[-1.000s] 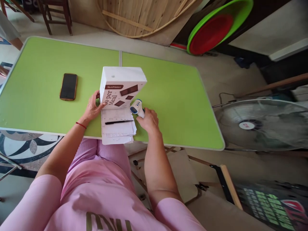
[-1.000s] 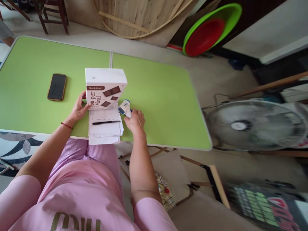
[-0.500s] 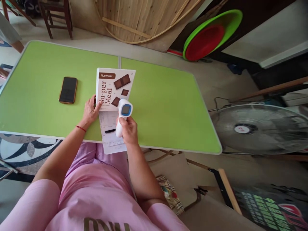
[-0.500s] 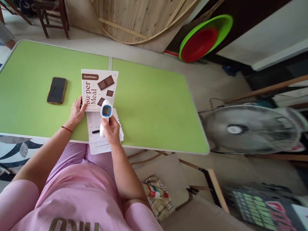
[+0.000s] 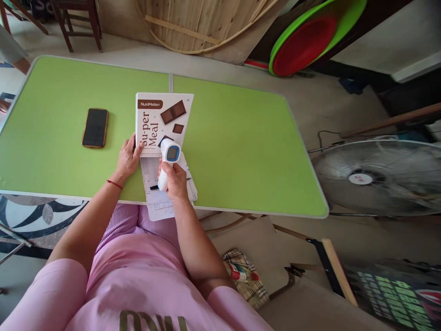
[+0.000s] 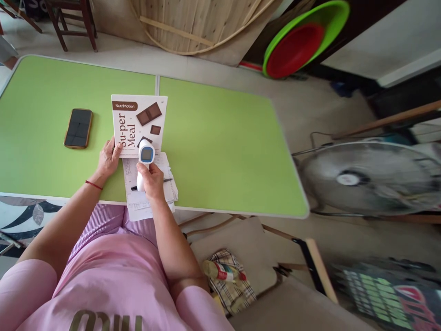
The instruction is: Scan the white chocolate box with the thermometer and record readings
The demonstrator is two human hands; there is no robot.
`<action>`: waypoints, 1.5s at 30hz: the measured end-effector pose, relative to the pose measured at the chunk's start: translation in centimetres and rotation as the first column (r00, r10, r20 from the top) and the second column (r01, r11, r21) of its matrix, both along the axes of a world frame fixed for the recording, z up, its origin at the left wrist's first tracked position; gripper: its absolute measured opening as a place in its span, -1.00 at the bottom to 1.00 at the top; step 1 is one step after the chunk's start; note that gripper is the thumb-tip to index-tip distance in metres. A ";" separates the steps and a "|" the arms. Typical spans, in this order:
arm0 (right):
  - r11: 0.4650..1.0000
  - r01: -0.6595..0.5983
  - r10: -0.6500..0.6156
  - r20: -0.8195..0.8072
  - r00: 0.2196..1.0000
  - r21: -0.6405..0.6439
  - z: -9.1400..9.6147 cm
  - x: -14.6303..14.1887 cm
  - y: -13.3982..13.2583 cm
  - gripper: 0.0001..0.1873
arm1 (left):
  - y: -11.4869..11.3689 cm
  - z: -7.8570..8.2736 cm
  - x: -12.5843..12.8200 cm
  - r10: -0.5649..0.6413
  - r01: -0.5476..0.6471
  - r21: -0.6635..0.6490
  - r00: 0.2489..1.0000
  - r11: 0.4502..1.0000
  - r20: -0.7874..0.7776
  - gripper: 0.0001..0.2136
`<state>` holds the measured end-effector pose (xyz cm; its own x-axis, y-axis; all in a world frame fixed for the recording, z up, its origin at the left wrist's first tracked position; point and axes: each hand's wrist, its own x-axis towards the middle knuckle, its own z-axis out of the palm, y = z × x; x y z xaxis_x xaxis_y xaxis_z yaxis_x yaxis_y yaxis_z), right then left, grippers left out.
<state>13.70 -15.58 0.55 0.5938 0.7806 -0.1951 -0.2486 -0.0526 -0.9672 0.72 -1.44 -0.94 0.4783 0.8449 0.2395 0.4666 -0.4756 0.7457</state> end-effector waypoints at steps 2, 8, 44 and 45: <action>1.000 0.005 -0.005 0.000 1.000 -0.007 0.0 -0.1 0.1 -0.39 | 0.1 0.0 -0.1 0.007 -0.007 -0.002 1.000 1.000 -0.001 -0.29; 1.000 0.007 -0.007 -0.017 1.000 -0.023 0.9 -0.4 0.0 -0.35 | 0.3 -0.3 -0.1 0.007 -0.008 0.017 0.999 1.000 0.052 -0.12; 0.952 0.266 -0.305 0.417 0.856 0.149 4.0 4.2 -5.4 -0.56 | 1.3 -0.6 -0.3 0.056 -0.063 0.053 0.990 0.997 0.130 -0.07; 0.953 0.268 -0.303 0.450 0.840 0.141 3.5 4.8 -5.5 -0.55 | 1.4 -0.6 -0.4 0.054 -0.061 0.051 0.989 0.997 0.139 -0.10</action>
<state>18.51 -21.06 4.06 0.8004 0.5634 0.2051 0.2333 0.0225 -0.9721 0.31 -0.08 -1.56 0.3886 0.8536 0.3469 0.3889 -0.4933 0.7781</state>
